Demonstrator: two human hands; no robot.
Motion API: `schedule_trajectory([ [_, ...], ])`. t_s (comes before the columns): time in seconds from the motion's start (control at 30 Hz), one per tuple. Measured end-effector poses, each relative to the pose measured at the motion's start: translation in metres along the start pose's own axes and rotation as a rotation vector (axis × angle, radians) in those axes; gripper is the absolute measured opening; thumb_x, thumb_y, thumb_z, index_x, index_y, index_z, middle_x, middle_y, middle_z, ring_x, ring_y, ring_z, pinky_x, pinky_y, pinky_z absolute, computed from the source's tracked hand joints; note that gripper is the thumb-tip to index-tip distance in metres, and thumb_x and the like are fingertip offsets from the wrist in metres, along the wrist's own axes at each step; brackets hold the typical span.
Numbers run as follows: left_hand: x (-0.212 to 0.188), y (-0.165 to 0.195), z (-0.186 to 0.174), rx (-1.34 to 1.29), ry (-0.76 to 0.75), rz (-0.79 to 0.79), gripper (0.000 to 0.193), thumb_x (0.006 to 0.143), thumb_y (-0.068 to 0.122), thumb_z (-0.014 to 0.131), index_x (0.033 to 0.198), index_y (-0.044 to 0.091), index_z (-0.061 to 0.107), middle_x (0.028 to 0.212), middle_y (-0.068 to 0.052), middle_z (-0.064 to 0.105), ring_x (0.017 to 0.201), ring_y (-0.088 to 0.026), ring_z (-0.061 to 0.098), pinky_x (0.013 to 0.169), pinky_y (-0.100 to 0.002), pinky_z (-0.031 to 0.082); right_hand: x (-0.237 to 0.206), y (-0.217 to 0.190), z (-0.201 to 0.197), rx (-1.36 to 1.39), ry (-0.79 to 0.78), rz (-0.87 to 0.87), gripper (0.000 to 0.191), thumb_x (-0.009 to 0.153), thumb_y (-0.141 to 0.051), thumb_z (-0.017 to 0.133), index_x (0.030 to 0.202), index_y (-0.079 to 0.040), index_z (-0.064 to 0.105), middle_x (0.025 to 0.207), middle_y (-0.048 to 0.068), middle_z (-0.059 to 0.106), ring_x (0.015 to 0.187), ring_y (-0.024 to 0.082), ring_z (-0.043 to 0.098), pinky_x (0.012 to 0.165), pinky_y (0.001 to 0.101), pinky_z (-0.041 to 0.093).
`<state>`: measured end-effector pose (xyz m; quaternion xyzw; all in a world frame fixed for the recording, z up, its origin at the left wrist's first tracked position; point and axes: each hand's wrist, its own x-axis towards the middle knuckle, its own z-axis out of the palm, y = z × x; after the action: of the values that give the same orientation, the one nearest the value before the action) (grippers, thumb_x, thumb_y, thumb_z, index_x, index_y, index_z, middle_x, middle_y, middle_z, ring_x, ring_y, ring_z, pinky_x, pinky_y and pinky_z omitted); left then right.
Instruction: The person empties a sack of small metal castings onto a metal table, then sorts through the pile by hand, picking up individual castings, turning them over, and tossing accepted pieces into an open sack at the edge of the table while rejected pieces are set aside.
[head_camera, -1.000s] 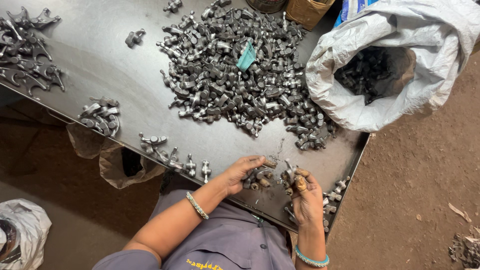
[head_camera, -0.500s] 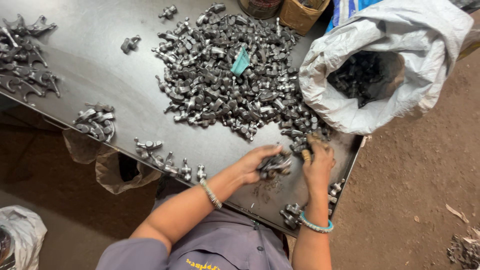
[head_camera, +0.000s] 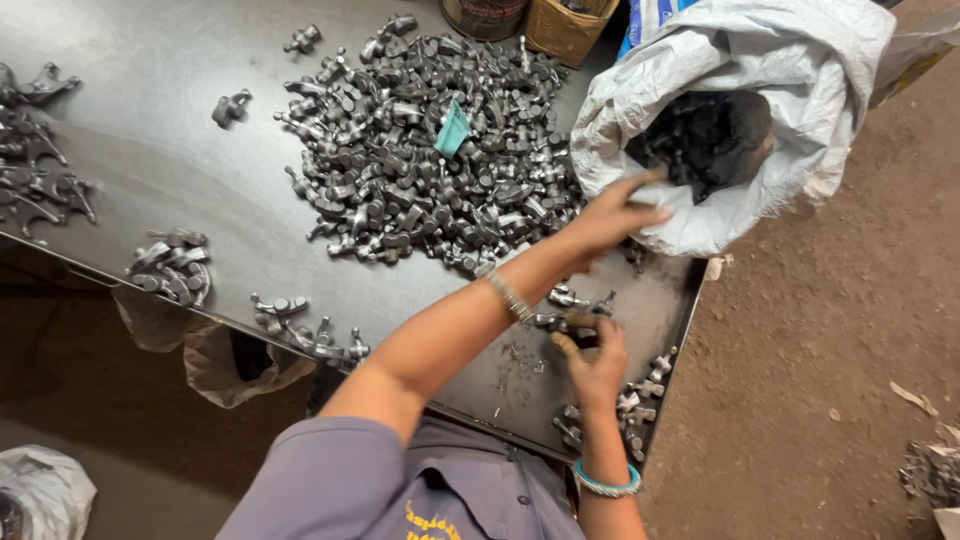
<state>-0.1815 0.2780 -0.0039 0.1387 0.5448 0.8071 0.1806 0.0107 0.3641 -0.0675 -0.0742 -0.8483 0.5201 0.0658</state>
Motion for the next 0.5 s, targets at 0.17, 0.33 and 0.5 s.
schedule_trajectory([
  [0.17,-0.121,-0.034,-0.051,0.370,0.072,-0.041,0.043,0.081,0.027,0.083,0.118,0.006,0.076,0.116,-0.012,0.077,0.101,-0.018,0.072,0.089,-0.032,0.058,-0.006,0.027,-0.017,0.939,-0.044,0.248,0.033,0.085,0.002,0.076,0.115,-0.001,0.064,0.114,0.010,0.070,0.104,0.021,0.068,0.096,0.0366,0.057],
  [0.33,-0.202,-0.061,-0.059,0.185,0.130,-0.147,0.032,0.083,0.017,0.085,0.111,0.004,0.076,0.101,-0.004,0.077,0.087,-0.010,0.069,0.079,-0.026,0.057,-0.015,0.035,-0.012,1.103,-0.116,0.450,0.025,0.090,0.003,0.072,0.114,0.000,0.065,0.114,0.013,0.071,0.102,0.025,0.070,0.093,0.0386,0.058],
  [0.5,-0.236,-0.085,-0.062,-0.241,0.194,-0.374,0.025,0.086,0.021,0.083,0.097,0.003,0.071,0.087,-0.003,0.071,0.076,-0.010,0.067,0.068,-0.026,0.057,-0.033,0.027,0.006,1.059,-0.157,0.494,0.028,0.091,0.000,0.070,0.119,0.004,0.066,0.118,0.016,0.073,0.103,0.024,0.071,0.093,0.0352,0.058],
])
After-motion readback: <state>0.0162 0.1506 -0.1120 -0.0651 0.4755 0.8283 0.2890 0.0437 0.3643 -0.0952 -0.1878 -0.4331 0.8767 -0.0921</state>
